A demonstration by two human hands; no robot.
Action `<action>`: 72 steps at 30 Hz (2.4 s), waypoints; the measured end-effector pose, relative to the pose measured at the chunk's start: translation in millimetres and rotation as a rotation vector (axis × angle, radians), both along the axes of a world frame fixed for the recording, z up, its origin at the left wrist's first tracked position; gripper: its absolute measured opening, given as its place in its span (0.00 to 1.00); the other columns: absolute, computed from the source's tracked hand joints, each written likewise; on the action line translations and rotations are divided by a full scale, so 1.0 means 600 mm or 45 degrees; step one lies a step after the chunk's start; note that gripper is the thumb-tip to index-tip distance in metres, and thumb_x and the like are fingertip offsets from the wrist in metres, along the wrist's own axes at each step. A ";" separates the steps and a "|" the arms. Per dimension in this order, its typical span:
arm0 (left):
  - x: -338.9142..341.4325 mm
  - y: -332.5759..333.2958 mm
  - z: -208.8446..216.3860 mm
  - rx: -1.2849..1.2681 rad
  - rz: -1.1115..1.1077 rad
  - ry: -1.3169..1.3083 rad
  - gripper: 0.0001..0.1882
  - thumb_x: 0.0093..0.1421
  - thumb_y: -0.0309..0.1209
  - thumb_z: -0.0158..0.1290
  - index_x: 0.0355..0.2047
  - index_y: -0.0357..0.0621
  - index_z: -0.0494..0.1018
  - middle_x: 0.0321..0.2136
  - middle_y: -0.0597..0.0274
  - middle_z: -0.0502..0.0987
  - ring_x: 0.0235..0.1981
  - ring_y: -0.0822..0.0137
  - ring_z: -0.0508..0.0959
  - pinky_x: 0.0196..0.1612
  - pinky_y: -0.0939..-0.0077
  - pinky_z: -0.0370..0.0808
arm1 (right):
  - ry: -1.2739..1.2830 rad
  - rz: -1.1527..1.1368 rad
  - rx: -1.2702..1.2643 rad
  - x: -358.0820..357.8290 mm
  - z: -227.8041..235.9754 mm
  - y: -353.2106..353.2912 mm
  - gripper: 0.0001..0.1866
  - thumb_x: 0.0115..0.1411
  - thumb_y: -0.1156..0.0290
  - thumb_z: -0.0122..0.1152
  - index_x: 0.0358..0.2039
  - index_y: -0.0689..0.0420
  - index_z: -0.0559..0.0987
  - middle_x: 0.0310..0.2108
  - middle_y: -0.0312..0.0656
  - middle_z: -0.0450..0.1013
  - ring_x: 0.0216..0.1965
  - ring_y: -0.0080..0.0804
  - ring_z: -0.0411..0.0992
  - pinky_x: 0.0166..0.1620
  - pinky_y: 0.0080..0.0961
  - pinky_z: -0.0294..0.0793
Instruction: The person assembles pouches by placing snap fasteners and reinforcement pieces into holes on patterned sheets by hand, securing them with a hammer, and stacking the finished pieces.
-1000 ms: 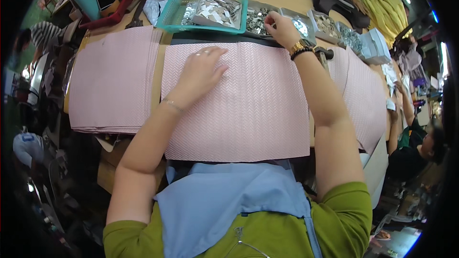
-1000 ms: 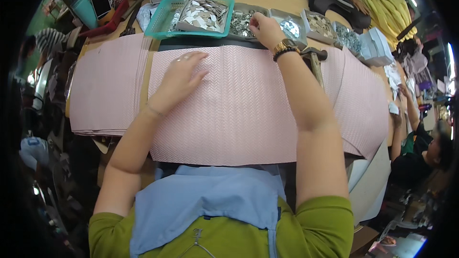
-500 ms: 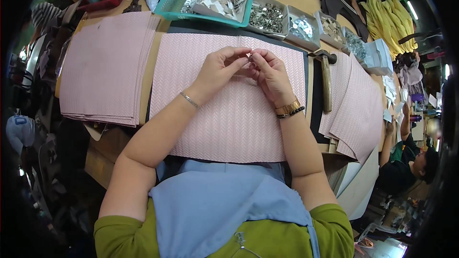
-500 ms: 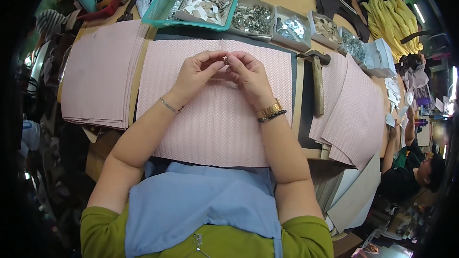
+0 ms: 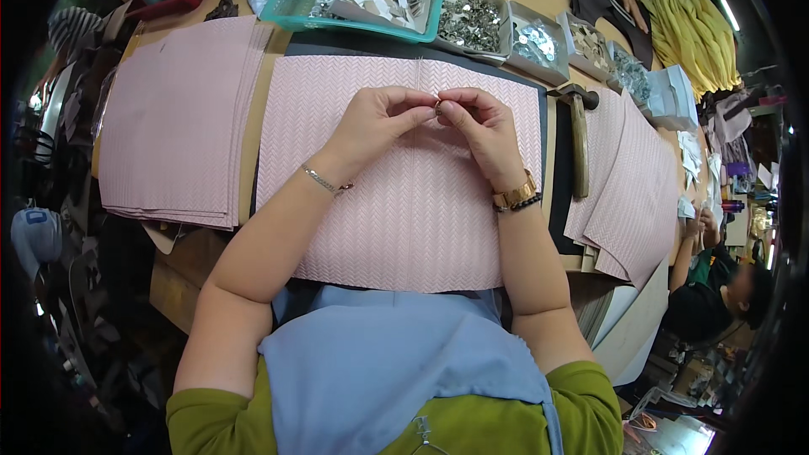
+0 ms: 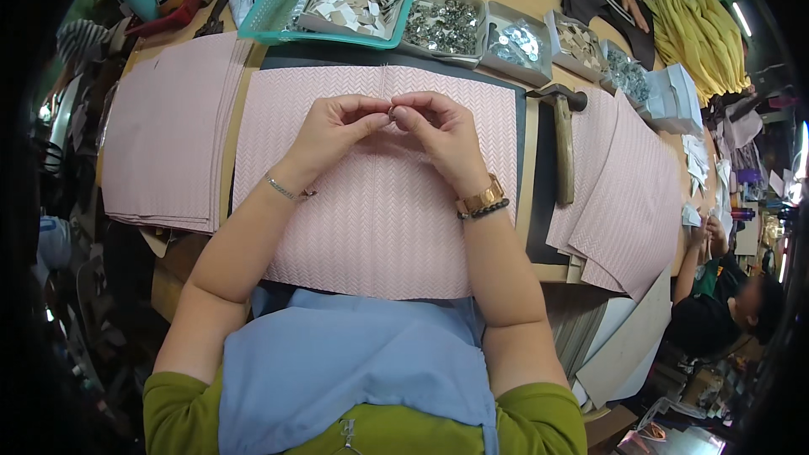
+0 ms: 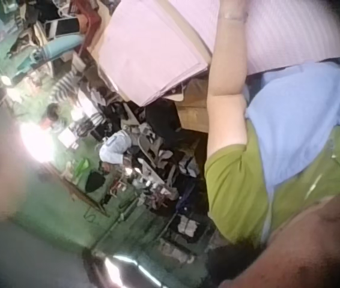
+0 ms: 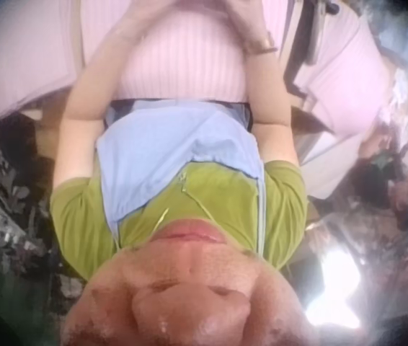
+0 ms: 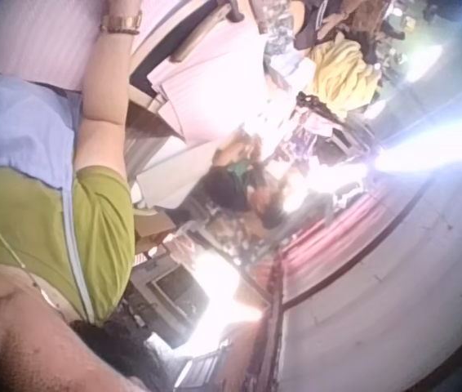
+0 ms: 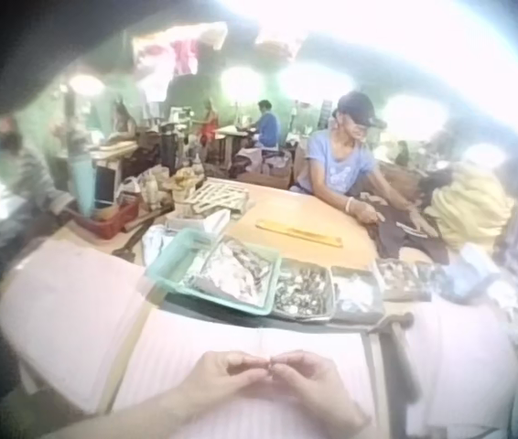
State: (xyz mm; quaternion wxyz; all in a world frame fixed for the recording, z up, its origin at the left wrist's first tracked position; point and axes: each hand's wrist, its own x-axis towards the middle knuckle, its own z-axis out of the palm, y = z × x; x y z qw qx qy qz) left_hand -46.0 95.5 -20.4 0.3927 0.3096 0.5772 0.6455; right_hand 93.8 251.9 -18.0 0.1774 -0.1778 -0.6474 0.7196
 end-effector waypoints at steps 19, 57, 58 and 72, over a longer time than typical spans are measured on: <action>-0.047 -0.008 -0.007 -0.107 -0.229 0.031 0.14 0.70 0.32 0.61 0.48 0.33 0.82 0.40 0.61 0.86 0.42 0.74 0.83 0.46 0.79 0.79 | 0.261 0.043 0.931 -0.003 0.021 -0.014 0.17 0.56 0.83 0.73 0.47 0.58 0.86 0.43 0.44 0.84 0.41 0.36 0.84 0.44 0.28 0.84; -0.126 0.047 -0.012 -0.148 -0.129 0.214 0.17 0.69 0.30 0.61 0.55 0.44 0.70 0.30 0.75 0.75 0.31 0.86 0.69 0.33 0.89 0.64 | 0.019 -0.225 0.534 -0.055 -0.021 0.014 0.10 0.63 0.75 0.72 0.44 0.60 0.84 0.40 0.39 0.85 0.38 0.21 0.83 0.41 0.20 0.84; -0.123 0.047 -0.011 -0.148 -0.129 0.209 0.16 0.70 0.30 0.60 0.55 0.44 0.70 0.29 0.76 0.74 0.30 0.87 0.67 0.32 0.89 0.62 | 0.046 -0.221 0.514 -0.055 -0.022 0.014 0.10 0.63 0.75 0.73 0.44 0.60 0.84 0.40 0.39 0.85 0.38 0.21 0.83 0.42 0.20 0.84; -0.113 0.049 -0.022 -0.096 -0.006 0.342 0.16 0.69 0.28 0.60 0.54 0.43 0.70 0.29 0.76 0.74 0.31 0.85 0.68 0.33 0.87 0.64 | 0.062 -0.185 0.828 -0.061 -0.020 0.002 0.09 0.61 0.76 0.74 0.42 0.60 0.86 0.38 0.45 0.85 0.38 0.29 0.85 0.42 0.24 0.84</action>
